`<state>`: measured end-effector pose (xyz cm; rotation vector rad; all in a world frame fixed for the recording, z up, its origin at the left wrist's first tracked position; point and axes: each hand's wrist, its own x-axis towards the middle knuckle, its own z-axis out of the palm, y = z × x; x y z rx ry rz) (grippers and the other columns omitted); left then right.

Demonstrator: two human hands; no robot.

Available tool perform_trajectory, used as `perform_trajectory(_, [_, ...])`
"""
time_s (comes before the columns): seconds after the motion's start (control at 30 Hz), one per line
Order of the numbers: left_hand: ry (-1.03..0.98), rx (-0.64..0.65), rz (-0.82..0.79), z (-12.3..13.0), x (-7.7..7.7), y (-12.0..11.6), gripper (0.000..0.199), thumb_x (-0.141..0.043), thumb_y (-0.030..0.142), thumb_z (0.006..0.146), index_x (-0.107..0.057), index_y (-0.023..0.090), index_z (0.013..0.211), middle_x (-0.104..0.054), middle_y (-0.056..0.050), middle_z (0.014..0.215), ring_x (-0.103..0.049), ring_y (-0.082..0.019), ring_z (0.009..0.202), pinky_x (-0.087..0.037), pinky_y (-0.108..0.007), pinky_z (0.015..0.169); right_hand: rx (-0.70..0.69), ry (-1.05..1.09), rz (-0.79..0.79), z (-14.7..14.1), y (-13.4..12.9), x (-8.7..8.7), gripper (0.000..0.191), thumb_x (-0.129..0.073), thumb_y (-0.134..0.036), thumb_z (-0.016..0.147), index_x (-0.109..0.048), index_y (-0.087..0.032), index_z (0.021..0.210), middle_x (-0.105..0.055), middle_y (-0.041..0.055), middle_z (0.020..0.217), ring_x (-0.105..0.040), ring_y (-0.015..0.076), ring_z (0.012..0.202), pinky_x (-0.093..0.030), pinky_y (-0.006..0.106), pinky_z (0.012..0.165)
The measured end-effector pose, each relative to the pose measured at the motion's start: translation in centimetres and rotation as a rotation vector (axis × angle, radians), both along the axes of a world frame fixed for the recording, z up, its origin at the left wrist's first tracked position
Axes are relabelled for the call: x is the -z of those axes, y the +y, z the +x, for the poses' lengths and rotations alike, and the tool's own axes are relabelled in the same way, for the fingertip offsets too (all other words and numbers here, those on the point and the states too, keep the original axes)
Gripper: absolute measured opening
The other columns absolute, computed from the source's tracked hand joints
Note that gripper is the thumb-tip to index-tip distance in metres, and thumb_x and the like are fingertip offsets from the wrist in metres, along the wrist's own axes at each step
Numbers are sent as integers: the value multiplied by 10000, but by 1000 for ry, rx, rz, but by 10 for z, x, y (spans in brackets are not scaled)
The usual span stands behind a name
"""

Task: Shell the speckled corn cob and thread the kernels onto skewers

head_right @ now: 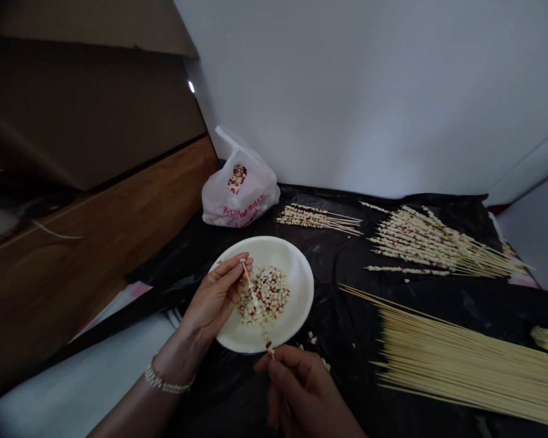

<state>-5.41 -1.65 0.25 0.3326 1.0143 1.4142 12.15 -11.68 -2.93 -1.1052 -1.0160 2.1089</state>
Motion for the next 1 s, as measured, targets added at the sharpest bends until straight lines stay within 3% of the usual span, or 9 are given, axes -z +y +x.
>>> perform_trajectory(0.23, [-83, 47, -7, -1, -5, 0, 182, -654, 81, 869, -757, 102, 1018, -764, -108, 903, -696, -92, 734, -577, -151, 687, 3, -98, 105, 4, 1, 3, 496, -563, -670, 892, -651, -192, 988, -558, -58, 501, -357, 31, 346, -216, 155, 360])
perform_trajectory(0.37, [-126, 49, -34, -2, -6, 2, 134, -654, 174, 900, -752, 88, 931, -746, -94, 849, -694, -98, 721, -584, -158, 663, -23, -141, 140, 5, 1, 2, 488, -546, -663, 903, -660, -198, 997, -545, -56, 510, -358, 39, 363, -227, 165, 373])
perform_trajectory(0.53, [-116, 44, -69, -3, -4, 3, 56, -699, 124, 847, -748, 98, 856, -733, -64, 783, -676, -86, 669, -573, -150, 625, -44, -170, 176, 3, 1, 1, 495, -532, -671, 900, -667, -199, 964, -525, -52, 489, -352, 51, 370, -226, 175, 377])
perform_trajectory(0.77, [-171, 81, -127, -4, -6, 5, 143, -604, 64, 890, -745, 73, 866, -734, -72, 780, -674, -90, 651, -562, -162, 594, -25, -207, 223, 1, 0, 2, 516, -510, -674, 913, -677, -186, 917, -529, -42, 491, -374, 59, 390, -233, 179, 387])
perform_trajectory(1.0, [-194, 189, -129, -6, -8, 3, 103, -646, 88, 862, -745, 86, 834, -731, -74, 783, -672, -105, 657, -565, -188, 593, -13, -196, 222, 1, -1, 5, 545, -506, -685, 913, -670, -167, 961, -534, -49, 501, -366, 53, 387, -238, 176, 395])
